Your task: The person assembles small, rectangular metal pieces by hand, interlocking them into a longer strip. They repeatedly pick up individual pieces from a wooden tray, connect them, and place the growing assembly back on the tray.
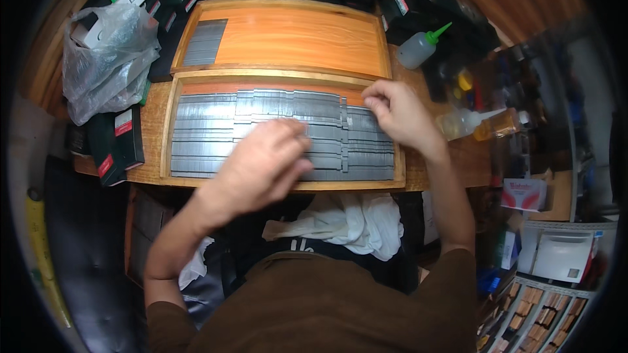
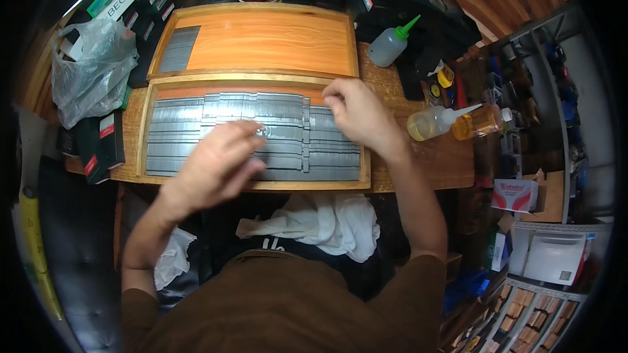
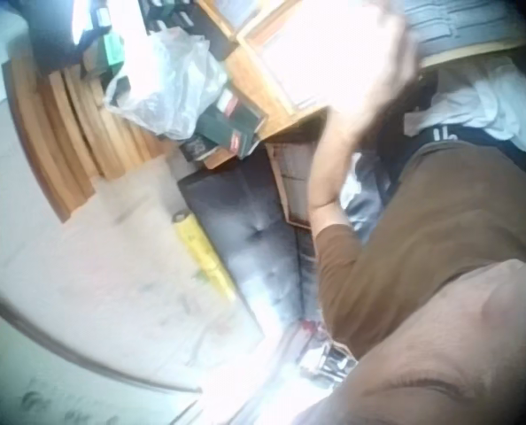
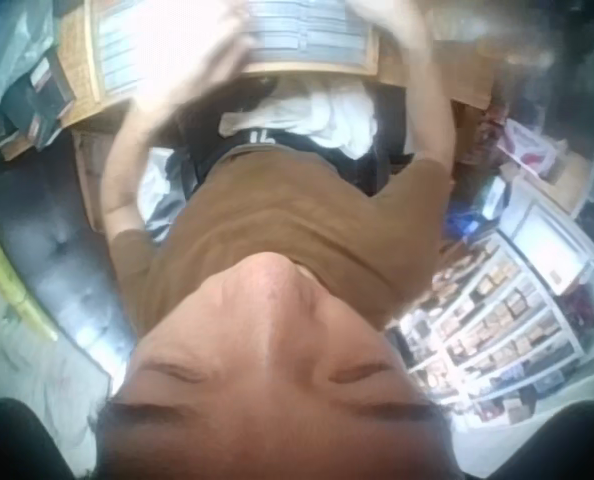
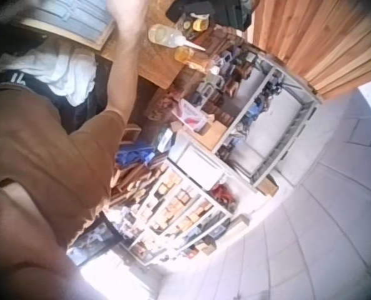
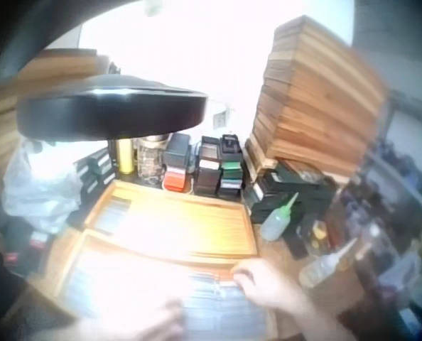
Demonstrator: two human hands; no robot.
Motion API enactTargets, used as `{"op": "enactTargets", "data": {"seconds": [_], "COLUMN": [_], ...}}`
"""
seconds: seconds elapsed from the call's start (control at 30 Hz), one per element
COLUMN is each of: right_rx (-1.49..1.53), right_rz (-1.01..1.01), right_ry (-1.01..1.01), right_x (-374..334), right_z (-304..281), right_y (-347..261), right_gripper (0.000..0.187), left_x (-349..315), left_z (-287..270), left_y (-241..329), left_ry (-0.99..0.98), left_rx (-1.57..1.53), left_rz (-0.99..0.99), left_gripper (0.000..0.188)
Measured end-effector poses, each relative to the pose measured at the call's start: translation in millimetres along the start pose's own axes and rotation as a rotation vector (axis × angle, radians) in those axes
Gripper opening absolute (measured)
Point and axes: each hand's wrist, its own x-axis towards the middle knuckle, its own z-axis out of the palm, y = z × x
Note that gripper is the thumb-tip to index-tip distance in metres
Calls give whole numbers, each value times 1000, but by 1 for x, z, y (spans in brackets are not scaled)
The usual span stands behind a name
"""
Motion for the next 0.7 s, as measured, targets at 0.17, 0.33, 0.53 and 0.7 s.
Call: {"op": "enactTargets", "data": {"seconds": [0.17, 0.33, 0.53, 0.7], "right_rx": [162, 233, 183, 211], "right_rz": [87, 97, 117, 118], "right_ry": [-51, 50, 84, 82], "right_x": [-28, -31, -35, -36], "right_z": [38, 59, 61, 62], "right_y": [-4, -14, -24, -19], "right_gripper": [31, 50, 54, 54], "left_x": [12, 24, 21, 21], "left_z": [35, 37, 41, 43], "left_y": [18, -5, -10, -11], "left_ry": [-68, -95, -86, -74], "left_rx": [17, 55, -38, -52], "left_rz": [-9, -90, -111, -100], "left_gripper": [31, 44, 54, 54]}}
